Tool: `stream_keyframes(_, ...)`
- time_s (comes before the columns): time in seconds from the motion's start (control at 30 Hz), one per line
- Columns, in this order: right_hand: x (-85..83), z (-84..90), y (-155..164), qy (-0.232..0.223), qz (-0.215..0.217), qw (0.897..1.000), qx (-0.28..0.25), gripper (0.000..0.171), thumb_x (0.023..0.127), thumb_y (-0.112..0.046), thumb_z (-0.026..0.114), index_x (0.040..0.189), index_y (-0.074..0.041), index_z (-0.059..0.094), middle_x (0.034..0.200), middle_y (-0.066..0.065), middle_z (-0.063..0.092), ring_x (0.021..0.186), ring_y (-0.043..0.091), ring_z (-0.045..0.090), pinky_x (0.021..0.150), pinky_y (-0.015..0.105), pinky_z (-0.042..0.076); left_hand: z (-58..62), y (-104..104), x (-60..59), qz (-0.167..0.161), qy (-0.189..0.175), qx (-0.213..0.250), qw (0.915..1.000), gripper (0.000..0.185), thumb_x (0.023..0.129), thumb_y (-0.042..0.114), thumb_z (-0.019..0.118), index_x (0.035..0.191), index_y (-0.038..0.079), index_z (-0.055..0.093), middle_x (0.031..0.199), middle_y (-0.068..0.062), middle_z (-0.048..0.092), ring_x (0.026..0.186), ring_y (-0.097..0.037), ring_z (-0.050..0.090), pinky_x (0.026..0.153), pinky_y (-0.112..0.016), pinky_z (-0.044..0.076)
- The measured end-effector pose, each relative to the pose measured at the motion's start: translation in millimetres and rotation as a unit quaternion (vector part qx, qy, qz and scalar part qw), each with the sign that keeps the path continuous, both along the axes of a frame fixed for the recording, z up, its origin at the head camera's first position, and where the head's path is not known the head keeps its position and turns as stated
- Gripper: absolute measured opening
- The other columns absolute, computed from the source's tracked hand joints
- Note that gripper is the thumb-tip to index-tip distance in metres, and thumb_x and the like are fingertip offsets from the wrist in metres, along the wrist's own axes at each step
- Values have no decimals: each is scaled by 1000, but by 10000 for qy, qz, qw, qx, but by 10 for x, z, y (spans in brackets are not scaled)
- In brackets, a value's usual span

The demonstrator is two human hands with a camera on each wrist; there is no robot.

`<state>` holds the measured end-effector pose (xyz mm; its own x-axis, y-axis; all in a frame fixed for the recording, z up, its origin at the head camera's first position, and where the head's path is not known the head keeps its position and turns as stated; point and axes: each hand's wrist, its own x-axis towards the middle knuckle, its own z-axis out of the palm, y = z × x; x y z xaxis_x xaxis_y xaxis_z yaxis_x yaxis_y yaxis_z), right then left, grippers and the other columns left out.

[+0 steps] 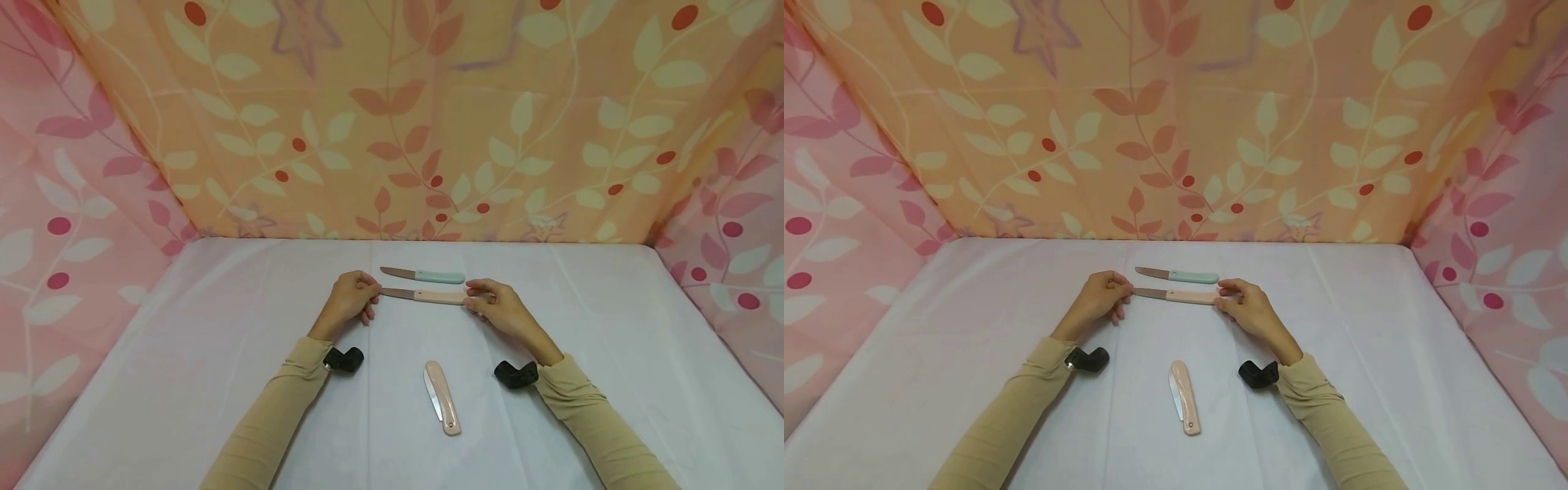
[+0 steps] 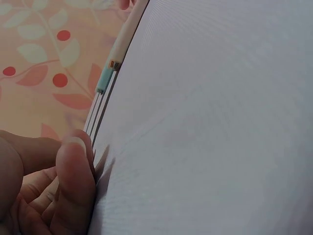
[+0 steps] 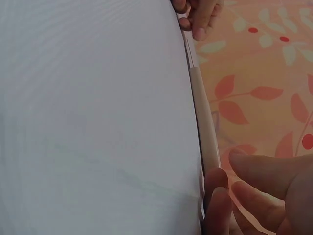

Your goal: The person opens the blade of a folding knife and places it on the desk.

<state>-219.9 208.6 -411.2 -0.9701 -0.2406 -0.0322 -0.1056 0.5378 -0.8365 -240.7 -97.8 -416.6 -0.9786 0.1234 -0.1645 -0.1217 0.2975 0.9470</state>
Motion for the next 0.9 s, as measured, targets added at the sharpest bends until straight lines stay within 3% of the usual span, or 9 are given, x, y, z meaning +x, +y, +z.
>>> stream_keyframes(0.37,54,51,-44,-195,-148,9996,-125,58,97,-18,64,144,7,39,135,30,54,88,17,65,67,22,52,25,31,55,-144,86,-424,9990,16,97,16,63,106,3,58,72,-5,64,45,-11,52,42,-24,47)
stream_keyframes(0.63,193,60,-78,-40,-456,9987,216,59,96,-23,66,144,1,40,132,23,56,98,27,65,76,25,52,105,69,195,-827,176,-597,9946,19,98,17,61,110,2,59,80,-9,68,50,-14,56,46,-26,49)
stream_keyframes(0.9,475,52,-84,276,-174,9982,499,52,93,-23,70,136,-3,49,123,18,61,99,27,68,80,32,53,110,93,370,-1282,608,-956,9853,16,97,16,62,108,4,62,75,-8,67,53,-12,54,52,-24,47)
